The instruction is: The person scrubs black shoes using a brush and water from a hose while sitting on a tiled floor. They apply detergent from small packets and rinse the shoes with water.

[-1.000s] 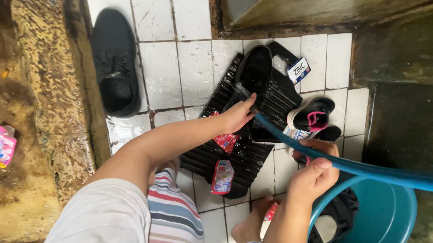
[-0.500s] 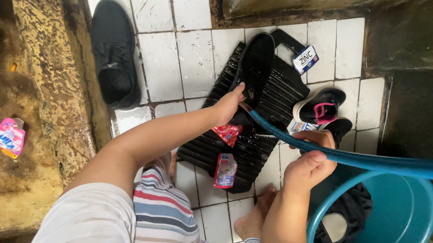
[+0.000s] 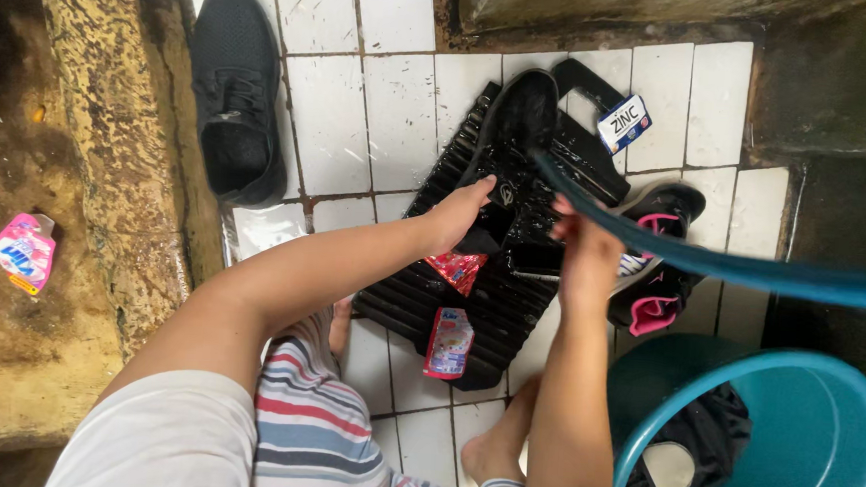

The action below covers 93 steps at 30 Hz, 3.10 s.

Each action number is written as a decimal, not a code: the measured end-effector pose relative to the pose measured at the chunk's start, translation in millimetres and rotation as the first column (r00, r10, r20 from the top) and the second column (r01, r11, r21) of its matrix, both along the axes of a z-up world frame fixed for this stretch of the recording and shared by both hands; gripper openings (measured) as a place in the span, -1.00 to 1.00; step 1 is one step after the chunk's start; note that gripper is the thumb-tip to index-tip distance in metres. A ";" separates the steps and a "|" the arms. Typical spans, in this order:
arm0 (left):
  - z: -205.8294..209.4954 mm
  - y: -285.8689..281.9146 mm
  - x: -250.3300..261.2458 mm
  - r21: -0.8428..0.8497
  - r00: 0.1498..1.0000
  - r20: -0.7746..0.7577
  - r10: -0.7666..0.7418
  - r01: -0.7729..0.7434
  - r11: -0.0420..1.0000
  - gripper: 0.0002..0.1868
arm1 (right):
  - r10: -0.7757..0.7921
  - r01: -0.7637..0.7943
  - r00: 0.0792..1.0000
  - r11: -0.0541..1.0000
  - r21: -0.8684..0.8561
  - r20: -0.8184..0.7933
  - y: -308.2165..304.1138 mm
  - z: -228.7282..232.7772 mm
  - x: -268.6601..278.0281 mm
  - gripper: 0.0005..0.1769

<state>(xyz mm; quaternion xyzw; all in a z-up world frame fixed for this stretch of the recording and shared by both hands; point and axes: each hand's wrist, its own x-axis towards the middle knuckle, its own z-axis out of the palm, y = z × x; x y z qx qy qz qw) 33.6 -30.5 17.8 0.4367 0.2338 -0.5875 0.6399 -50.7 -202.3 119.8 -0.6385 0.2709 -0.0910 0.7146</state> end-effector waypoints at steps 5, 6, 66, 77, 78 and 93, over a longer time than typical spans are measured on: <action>-3.8 8.0 -23.0 -0.044 0.940 0.337 0.054 -0.042 0.998 -0.34 | 0.133 -0.223 0.968 0.844 -0.488 -0.212 30.9 -46.0 19.7 -0.80; -2.1 11.1 -30.6 -0.040 0.942 0.332 0.052 -0.041 0.998 -0.34 | 0.133 -0.225 0.967 0.846 -0.484 -0.217 38.2 -49.9 22.8 -0.80; 43.7 50.5 3.3 0.489 -0.252 0.833 -0.493 -0.085 0.868 -0.82 | -0.172 -0.037 0.959 0.712 0.701 0.226 -111.6 58.2 -66.0 -0.88; 47.1 62.3 16.1 0.027 0.196 0.978 -0.076 0.241 0.970 -0.87 | 0.134 -0.140 0.990 0.942 -0.304 -0.044 31.4 -57.7 7.0 -0.93; 47.2 62.4 21.2 0.030 0.195 0.977 -0.081 0.248 0.968 -0.87 | 0.012 -0.036 0.993 0.976 -0.215 -0.113 20.9 -55.9 7.3 -1.00; -19.3 84.1 72.8 0.138 0.689 0.629 0.359 -0.554 0.821 -0.49 | 0.018 -0.119 0.985 0.797 -0.592 -0.174 0.7 -45.4 -35.6 -0.81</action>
